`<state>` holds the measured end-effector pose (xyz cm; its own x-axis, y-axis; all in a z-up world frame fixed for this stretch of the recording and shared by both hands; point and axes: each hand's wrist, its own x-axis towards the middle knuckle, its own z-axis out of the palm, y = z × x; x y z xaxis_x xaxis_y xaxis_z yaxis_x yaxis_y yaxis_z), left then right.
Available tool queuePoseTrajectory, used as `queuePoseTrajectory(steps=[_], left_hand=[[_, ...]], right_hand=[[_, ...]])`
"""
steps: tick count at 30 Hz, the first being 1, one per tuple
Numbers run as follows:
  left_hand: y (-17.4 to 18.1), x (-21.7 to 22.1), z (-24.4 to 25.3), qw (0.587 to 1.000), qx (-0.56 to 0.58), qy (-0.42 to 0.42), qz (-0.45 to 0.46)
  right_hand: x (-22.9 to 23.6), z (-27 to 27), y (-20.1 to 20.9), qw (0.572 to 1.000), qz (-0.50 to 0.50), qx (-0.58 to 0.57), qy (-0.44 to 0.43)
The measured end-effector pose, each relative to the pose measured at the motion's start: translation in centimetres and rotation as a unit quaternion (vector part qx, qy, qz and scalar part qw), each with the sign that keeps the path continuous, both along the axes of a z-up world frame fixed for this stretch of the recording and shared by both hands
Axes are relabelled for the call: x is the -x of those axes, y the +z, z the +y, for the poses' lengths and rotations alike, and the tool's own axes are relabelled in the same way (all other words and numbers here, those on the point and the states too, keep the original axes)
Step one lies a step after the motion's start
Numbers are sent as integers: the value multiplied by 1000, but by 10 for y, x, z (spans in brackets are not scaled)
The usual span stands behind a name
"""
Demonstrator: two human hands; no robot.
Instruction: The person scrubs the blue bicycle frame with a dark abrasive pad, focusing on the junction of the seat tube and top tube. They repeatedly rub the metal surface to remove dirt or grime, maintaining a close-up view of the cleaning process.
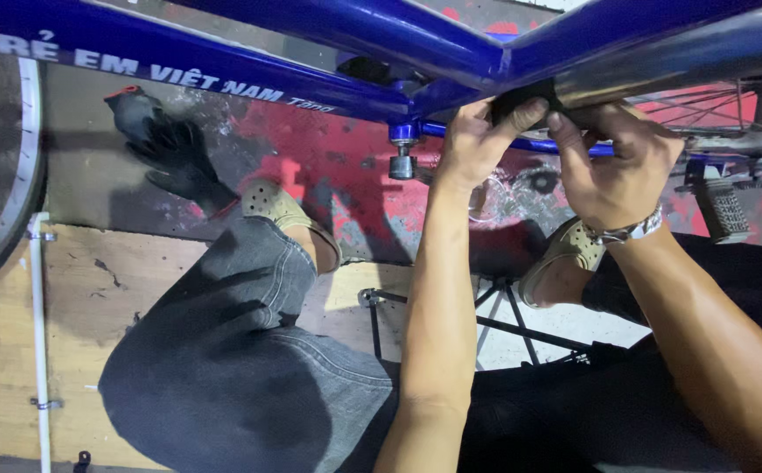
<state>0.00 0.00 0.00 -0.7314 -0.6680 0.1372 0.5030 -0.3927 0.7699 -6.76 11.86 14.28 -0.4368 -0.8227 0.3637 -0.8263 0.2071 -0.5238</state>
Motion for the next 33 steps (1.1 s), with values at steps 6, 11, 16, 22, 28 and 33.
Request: queuePoseTrajectory(steps=[6, 11, 16, 22, 28, 33], left_hand=[[17, -2, 4, 998, 33, 56, -9], [42, 7, 13, 996, -34, 77, 16], [45, 0, 9, 989, 70, 110, -76], [28, -4, 3, 999, 19, 46, -21], [32, 6, 11, 997, -3, 72, 1], [30, 6, 13, 996, -3, 83, 12]], right_hand=[[-2, -2, 8, 999, 40, 13, 9], [1, 0, 25, 997, 65, 47, 24], [2, 5, 25, 997, 70, 21, 11], [-8, -6, 23, 997, 66, 22, 22], [-4, -2, 32, 997, 69, 16, 17], [3, 6, 24, 997, 70, 20, 21]])
